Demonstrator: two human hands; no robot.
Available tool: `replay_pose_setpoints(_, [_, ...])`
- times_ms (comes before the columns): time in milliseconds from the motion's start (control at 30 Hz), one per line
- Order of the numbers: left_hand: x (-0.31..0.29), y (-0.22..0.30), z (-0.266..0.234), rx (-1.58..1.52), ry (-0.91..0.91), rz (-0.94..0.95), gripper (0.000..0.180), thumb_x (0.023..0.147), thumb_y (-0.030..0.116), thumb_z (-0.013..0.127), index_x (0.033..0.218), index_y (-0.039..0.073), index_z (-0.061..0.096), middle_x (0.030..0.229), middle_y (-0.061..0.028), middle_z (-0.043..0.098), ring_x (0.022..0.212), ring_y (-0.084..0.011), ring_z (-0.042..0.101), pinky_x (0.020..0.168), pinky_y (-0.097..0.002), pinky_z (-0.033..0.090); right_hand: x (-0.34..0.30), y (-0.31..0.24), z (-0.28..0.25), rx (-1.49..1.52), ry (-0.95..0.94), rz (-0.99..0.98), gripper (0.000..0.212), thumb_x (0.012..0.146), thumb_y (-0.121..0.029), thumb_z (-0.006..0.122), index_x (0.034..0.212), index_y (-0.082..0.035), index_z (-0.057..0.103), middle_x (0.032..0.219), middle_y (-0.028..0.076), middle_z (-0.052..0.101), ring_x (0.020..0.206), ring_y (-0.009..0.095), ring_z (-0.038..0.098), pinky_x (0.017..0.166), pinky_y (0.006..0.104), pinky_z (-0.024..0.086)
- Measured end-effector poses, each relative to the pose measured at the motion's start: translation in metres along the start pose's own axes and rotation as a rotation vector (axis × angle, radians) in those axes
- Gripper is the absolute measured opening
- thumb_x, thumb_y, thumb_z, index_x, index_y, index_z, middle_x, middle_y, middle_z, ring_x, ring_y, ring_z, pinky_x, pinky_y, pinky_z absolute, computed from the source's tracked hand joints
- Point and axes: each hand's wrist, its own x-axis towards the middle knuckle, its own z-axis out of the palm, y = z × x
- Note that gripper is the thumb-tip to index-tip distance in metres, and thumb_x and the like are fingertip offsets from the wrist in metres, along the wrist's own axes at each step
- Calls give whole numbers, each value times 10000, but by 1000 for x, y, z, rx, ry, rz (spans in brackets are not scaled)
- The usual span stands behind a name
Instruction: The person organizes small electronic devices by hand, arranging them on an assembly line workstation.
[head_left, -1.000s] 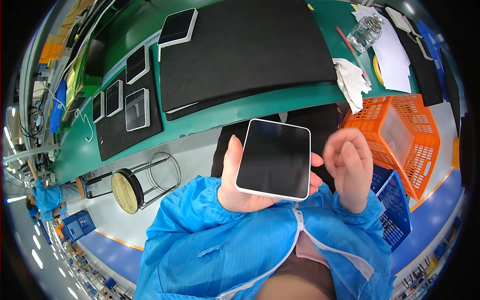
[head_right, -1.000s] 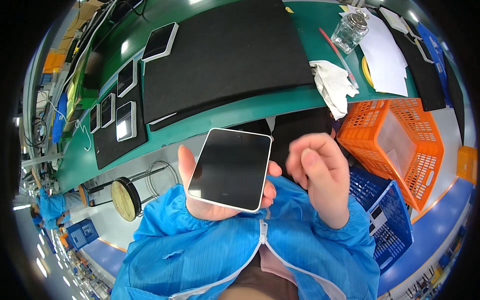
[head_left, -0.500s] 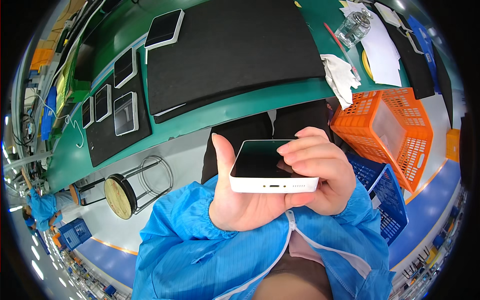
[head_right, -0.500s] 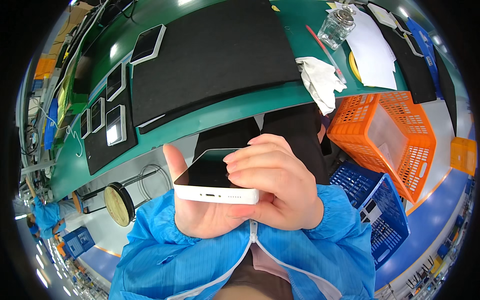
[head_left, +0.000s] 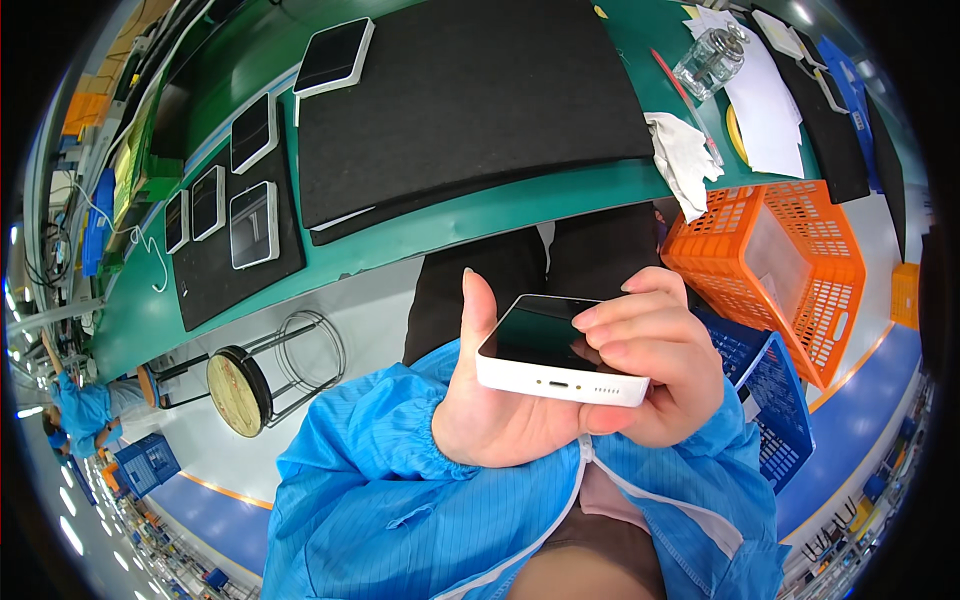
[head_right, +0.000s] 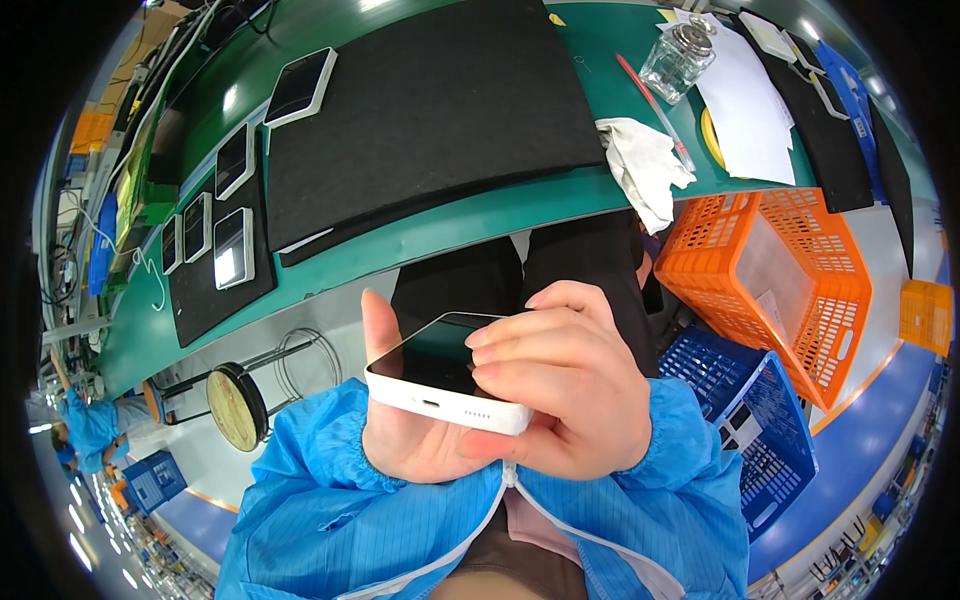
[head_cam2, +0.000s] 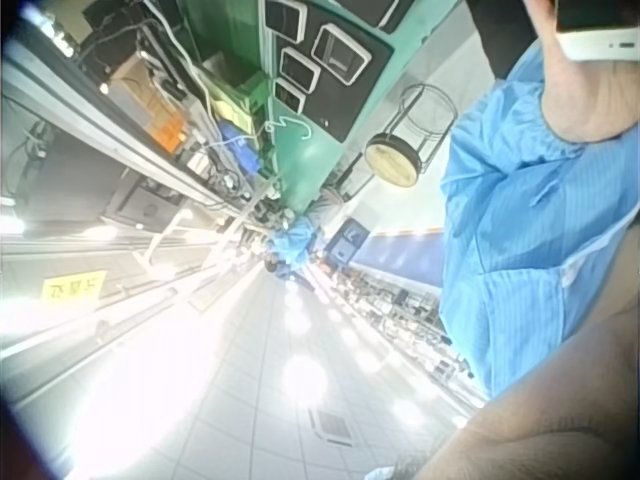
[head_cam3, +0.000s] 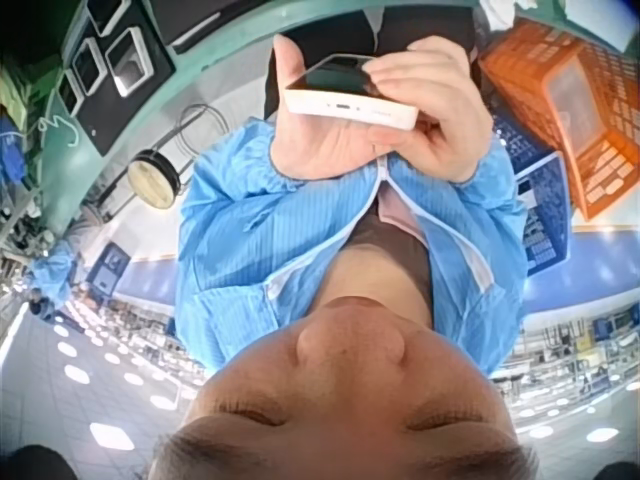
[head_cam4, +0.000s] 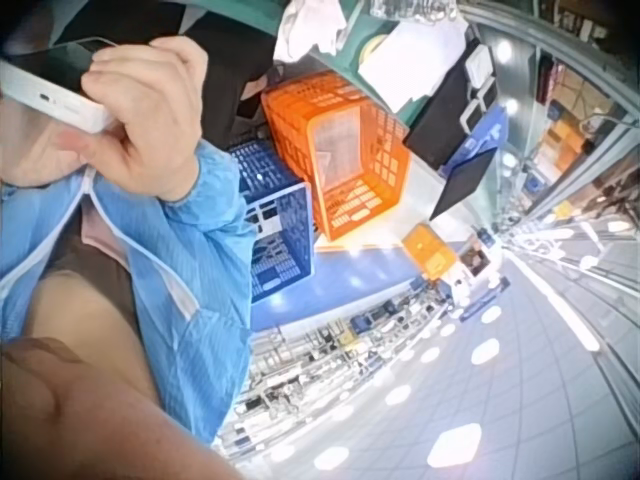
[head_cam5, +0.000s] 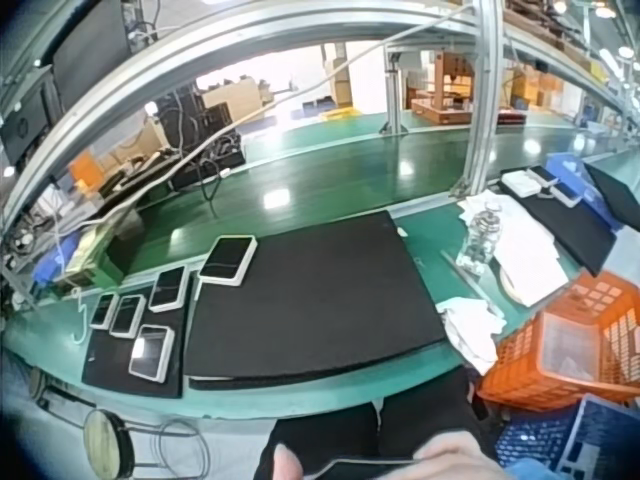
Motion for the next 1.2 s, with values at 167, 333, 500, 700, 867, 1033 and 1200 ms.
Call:
replay_pose_setpoints(167, [-1,-1,-1,0,-2,-27,902,824,774,249,1292,37,477,1254,-150,540,1130,-301,550,962,-426,451,0,-5,0,-48,-1,3,375,732,-379,756,880,-58,633,879,75,664,826,231,677,796,394,431])
replay_pose_setpoints(333, [0,-2,6,-21,86,-16,825,837,750,345,1225,56,562,1170,-141,597,1043,-280,587,882,-402,483,1,-10,-4,-44,-44,7,349,761,-346,744,915,-69,598,904,75,641,832,236,671,834,422,389])
replay_pose_setpoints(500, [1,-2,-3,-102,-55,-44,901,809,775,288,1292,36,473,1271,-152,518,1145,-284,525,973,-419,437,1,-12,-6,-58,-98,-4,378,767,-332,756,955,-68,562,940,79,616,855,241,666,867,453,352])
replay_pose_setpoints(700, [-6,3,7,96,231,-34,899,609,355,744,1377,57,384,1264,-162,515,1033,-253,580,848,-424,477,-2,-3,-1,-71,-5,-217,273,788,-405,687,902,-160,652,1006,52,639,972,279,566,876,463,380])
replay_pose_setpoints(867, [-7,39,34,683,247,-135,1064,619,-27,680,1497,199,124,1344,-256,452,1249,-429,439,1030,-550,364,-23,8,-17,-172,-144,-83,494,788,-413,686,1202,-160,591,1303,231,430,1172,383,443,953,523,358])
replay_pose_setpoints(1033, [-15,45,24,1444,-48,-97,602,788,-62,574,1365,-22,408,1327,-209,498,1237,-298,490,1045,-362,348,-47,9,-13,297,-128,327,629,740,-182,784,1244,21,469,1164,205,556,1028,273,586,851,347,495])
replay_pose_setpoints(1200, [-6,42,11,1652,-333,189,510,809,1,646,1297,25,499,1275,-252,531,1164,-395,542,966,-426,448,-49,10,-10,268,-117,416,388,770,-37,723,1118,18,563,1093,175,610,935,236,645,775,298,550])
